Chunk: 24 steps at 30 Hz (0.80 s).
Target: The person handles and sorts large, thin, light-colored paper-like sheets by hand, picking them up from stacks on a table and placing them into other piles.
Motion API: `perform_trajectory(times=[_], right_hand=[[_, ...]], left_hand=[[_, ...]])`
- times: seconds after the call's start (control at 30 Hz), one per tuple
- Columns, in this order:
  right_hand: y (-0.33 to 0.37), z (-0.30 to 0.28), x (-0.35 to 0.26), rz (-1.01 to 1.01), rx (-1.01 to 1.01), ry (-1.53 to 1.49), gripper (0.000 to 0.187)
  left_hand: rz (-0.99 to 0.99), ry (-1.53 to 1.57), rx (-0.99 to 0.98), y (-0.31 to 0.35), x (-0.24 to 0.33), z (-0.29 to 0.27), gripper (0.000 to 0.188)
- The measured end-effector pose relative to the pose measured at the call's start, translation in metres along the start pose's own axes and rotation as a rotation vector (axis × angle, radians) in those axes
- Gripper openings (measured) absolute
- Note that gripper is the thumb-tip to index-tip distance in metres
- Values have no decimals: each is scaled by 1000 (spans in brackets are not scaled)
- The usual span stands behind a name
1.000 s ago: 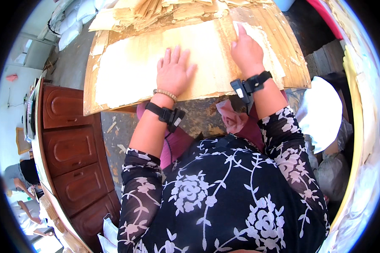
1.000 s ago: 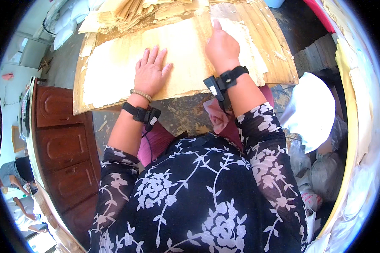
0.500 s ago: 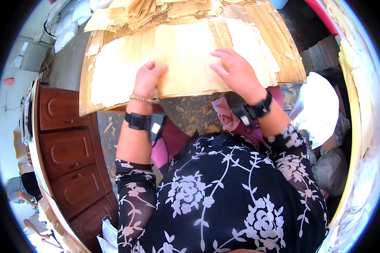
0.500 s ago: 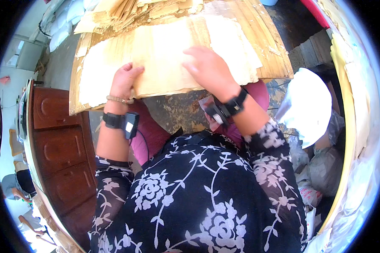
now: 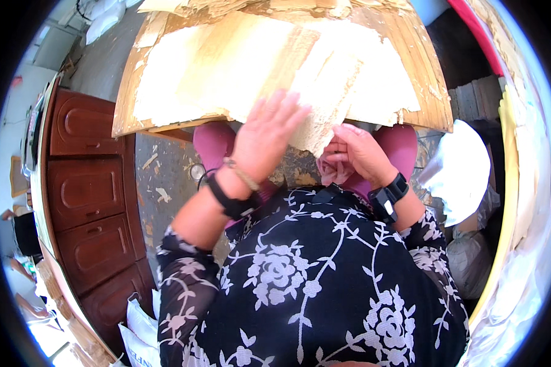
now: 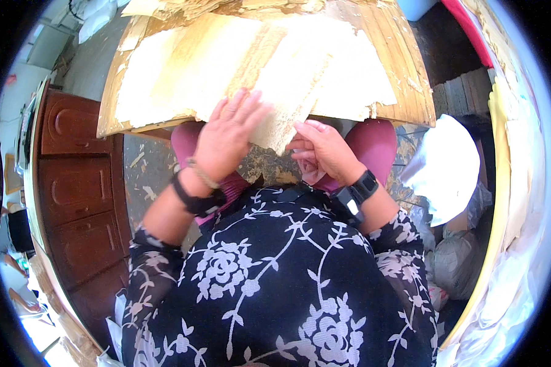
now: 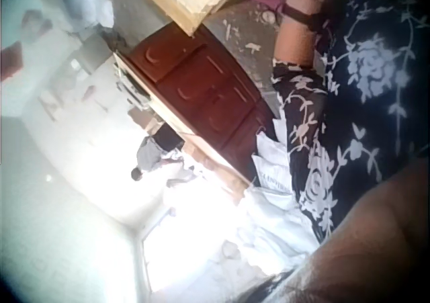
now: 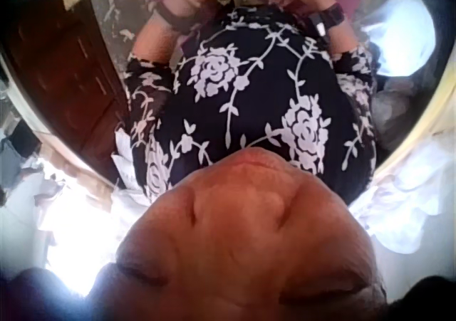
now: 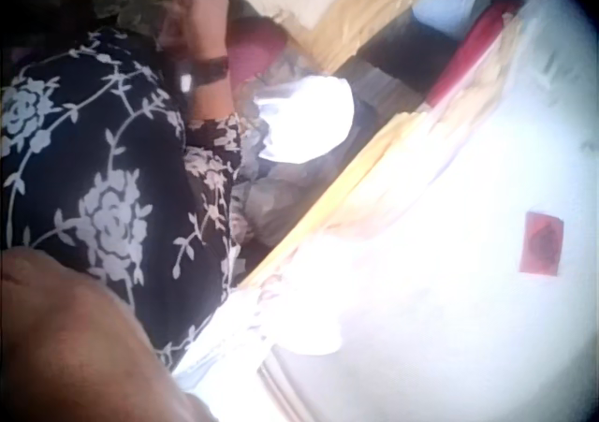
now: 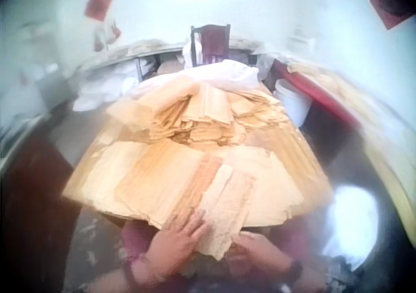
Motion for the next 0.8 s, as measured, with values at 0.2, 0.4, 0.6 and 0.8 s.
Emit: perform_trajectory(times=[0.2, 0.4, 0.6, 0.8], right_hand=[[6, 60, -71, -374, -191, 241, 30], [-20, 113, -129, -1196, -63, 1181, 35], [-83, 132, -116, -1275, 1, 1737, 43], [-102, 128, -95, -1178, -57, 1815, 46]], left_hand=[[-369, 525, 350, 11, -48, -1, 29], [-1174, 1747, 560, 37, -139, 39, 30], [-1196, 1639, 489, 35, -147, 53, 31], [-1179, 540, 2, 46, -159, 10, 40]])
Point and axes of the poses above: each hand's wrist, its own y-axis away from the middle knuckle, its own z-axis out of the palm, x = y × z, the point moved 8 cm from there along -y, towards the middle knuckle, and after that the axes turned 7 degrees about -z, right-handed, at the moved point
